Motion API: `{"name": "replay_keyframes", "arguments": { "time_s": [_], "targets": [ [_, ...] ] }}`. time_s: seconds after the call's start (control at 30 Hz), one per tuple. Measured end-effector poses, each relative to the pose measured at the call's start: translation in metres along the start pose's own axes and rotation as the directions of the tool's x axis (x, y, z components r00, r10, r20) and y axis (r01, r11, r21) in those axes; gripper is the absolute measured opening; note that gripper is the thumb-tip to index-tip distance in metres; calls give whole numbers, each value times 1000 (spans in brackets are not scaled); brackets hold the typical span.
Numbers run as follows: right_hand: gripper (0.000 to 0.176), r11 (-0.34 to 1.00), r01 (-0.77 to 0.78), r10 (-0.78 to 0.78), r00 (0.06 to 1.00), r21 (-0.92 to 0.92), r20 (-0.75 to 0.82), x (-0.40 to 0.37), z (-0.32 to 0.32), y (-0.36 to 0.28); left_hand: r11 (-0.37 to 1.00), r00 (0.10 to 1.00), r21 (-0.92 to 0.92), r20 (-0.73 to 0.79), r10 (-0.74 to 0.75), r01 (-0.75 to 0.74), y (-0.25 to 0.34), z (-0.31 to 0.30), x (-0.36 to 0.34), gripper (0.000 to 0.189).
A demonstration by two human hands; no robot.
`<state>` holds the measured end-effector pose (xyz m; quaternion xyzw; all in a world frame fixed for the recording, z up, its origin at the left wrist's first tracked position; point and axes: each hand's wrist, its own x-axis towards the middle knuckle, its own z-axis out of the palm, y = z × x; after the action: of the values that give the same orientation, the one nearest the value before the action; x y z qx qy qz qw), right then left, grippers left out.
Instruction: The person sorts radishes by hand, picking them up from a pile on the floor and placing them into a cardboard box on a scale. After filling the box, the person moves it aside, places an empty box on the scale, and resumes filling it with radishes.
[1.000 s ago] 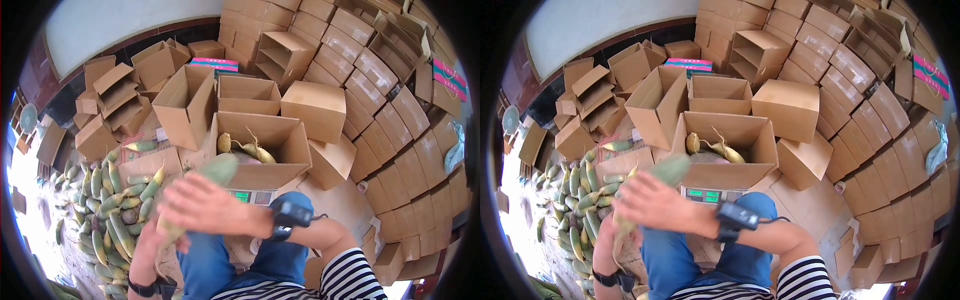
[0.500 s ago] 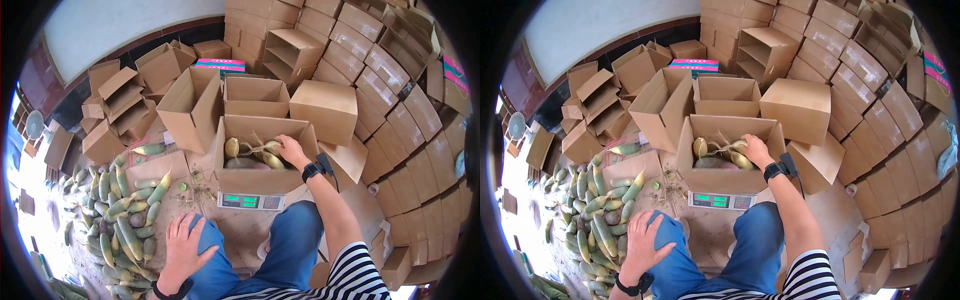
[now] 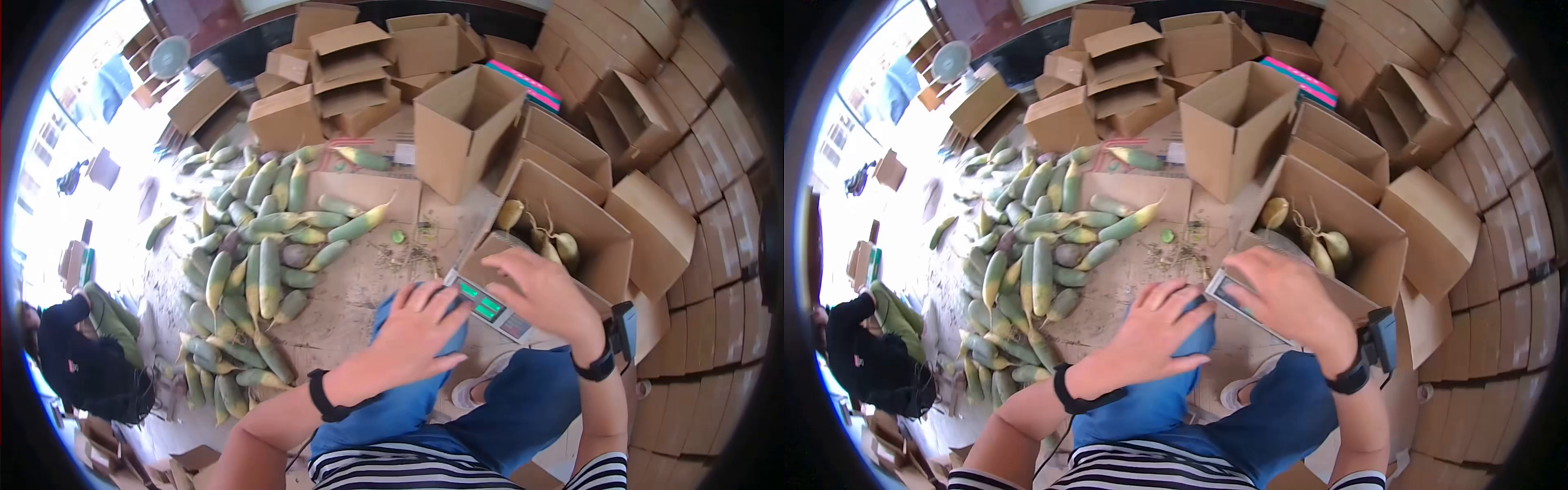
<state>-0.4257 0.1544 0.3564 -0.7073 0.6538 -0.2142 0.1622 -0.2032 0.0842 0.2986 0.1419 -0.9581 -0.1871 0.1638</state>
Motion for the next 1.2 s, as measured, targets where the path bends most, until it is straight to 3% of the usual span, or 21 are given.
{"name": "replay_keyframes", "arguments": {
  "time_s": [0.1,0.17,0.23,0.3,0.37,0.43,0.5,0.57,0.6,0.67,0.73,0.77,0.8,0.83,0.9,0.97,1.03,1.07,1.1,1.17,1.2],
  "targets": [
    [35,978,136,-125,989,161,-73,20,29,-41,1000,996,-3,94,2,-2,0,5,-1,65],
    [36,961,237,-230,971,143,-69,28,58,-59,996,998,-88,65,18,-12,-1,15,-1,67],
    [37,935,334,-328,942,123,-66,29,79,-65,738,958,-670,-252,-134,-73,-7,45,-7,59],
    [39,907,421,-412,899,33,-146,28,90,-63,768,976,-637,-202,-85,-65,-15,28,-13,59],
    [45,904,427,-417,894,26,-160,29,90,-66,844,977,-510,-201,74,-169,-28,32,-22,69],
    [52,903,429,-419,891,17,-175,30,93,-68,862,986,-501,-167,-12,-75,-33,23,-35,75],
    [56,941,333,-305,916,67,-262,32,98,-67,871,986,-491,-134,-97,18,-48,18,-49,81],
    [56,941,332,-310,923,63,-228,37,98,-70,587,980,-799,14,-196,129,-77,24,-67,93],
    [55,949,311,-295,933,47,-208,39,99,-71,386,938,-867,223,-266,316,-94,28,-87,96],
    [54,956,292,-282,942,31,-184,41,102,-73,239,758,-780,406,-510,578,-140,59,-129,85],
    [51,966,258,-249,954,33,-166,45,101,-75,277,479,-546,271,-835,791,-193,105,-185,72],
    [51,967,253,-245,956,31,-160,47,101,-76,401,438,-434,-15,-899,807,-214,121,-213,61],
    [48,971,237,-229,962,42,-147,48,101,-77,405,376,-266,-155,-914,875,-234,124,-236,58],
    [45,974,221,-213,968,51,-135,48,101,-78,285,253,-183,-178,-951,941,-252,118,-249,59],
    [42,972,228,-220,967,50,-125,50,101,-78,159,93,-150,-372,-923,976,-294,136,-290,60],
    [39,971,235,-229,966,47,-117,54,101,-78,75,21,-115,-415,-910,991,-318,139,-305,61],
    [34,968,242,-233,964,62,-125,55,102,-80,-48,-71,-313,-64,-995,949,-332,122,-301,65],
    [34,969,243,-235,965,53,-119,56,102,-80,-104,-128,-294,-65,-990,950,-332,119,-293,69],
    [34,972,233,-226,967,45,-120,56,101,-78,-95,-117,-295,-58,-991,951,-335,122,-288,69],
    [33,969,232,-222,969,89,-107,57,99,-74,-224,-258,-214,-144,-955,951,-341,125,-280,69],
    [33,972,222,-213,971,81,-110,57,98,-73,-214,-246,-213,-139,-959,953,-341,126,-270,69]
  ]
}}
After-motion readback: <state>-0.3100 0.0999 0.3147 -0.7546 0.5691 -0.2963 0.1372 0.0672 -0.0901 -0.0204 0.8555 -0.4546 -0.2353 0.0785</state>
